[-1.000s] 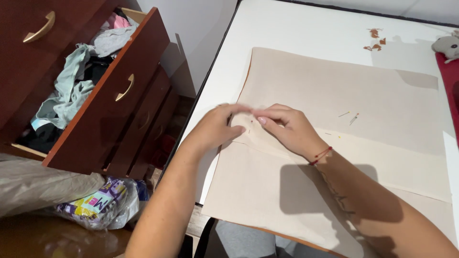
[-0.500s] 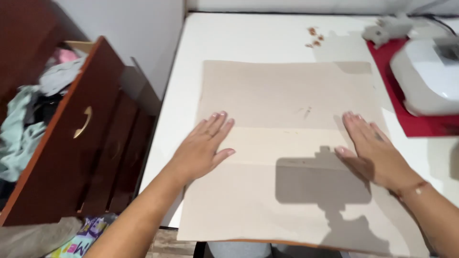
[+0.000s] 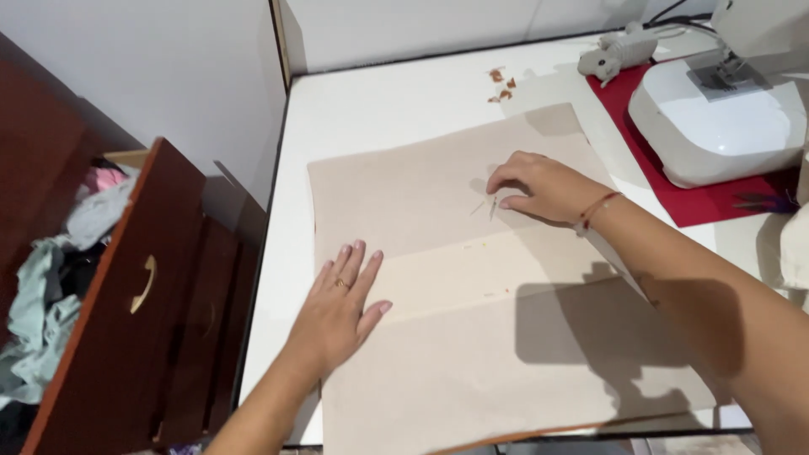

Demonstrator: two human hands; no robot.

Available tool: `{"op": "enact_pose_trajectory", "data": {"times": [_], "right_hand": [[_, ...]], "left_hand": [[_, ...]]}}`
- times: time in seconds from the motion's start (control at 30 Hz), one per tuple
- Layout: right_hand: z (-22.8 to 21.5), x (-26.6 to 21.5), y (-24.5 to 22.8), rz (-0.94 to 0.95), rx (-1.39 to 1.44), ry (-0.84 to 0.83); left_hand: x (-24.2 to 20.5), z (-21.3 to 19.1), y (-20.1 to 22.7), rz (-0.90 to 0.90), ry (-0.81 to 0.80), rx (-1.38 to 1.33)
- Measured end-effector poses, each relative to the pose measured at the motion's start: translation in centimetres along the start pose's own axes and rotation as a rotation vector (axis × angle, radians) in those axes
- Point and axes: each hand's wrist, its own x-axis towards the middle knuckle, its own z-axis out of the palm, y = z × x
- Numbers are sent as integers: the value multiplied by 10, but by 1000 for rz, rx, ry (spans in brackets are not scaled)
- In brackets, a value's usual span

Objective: The person pins a light beige fabric on a white table using multiple pins. They then switch to a brown fabric, folding its edges and securing them with pins. The person handles the fabric pieces by hand, adjusting their position and smoothing them out on the table.

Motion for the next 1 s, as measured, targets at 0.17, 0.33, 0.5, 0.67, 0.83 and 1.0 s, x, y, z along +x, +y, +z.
{"op": "enact_pose_trajectory", "data": {"times": [0.17, 0.33, 0.5, 0.67, 0.83, 1.0], "right_hand": [[7, 37, 27, -57, -57, -107], [-6, 20, 19, -12, -170, -158], [-58, -57, 22, 150, 0, 226], [-70, -148, 20, 396, -17, 443], [-17, -183, 20, 545, 140, 534], [17, -164, -1, 730, 256, 537]], "left_hand": [[0, -20, 7, -96, -128, -40], [53, -22, 22, -82, -30, 92], [122, -61, 119, 674, 282, -173], [226, -38, 208, 907, 189, -91], [277, -54, 243, 1022, 171, -13], [282, -83, 246, 1001, -18, -60]]}}
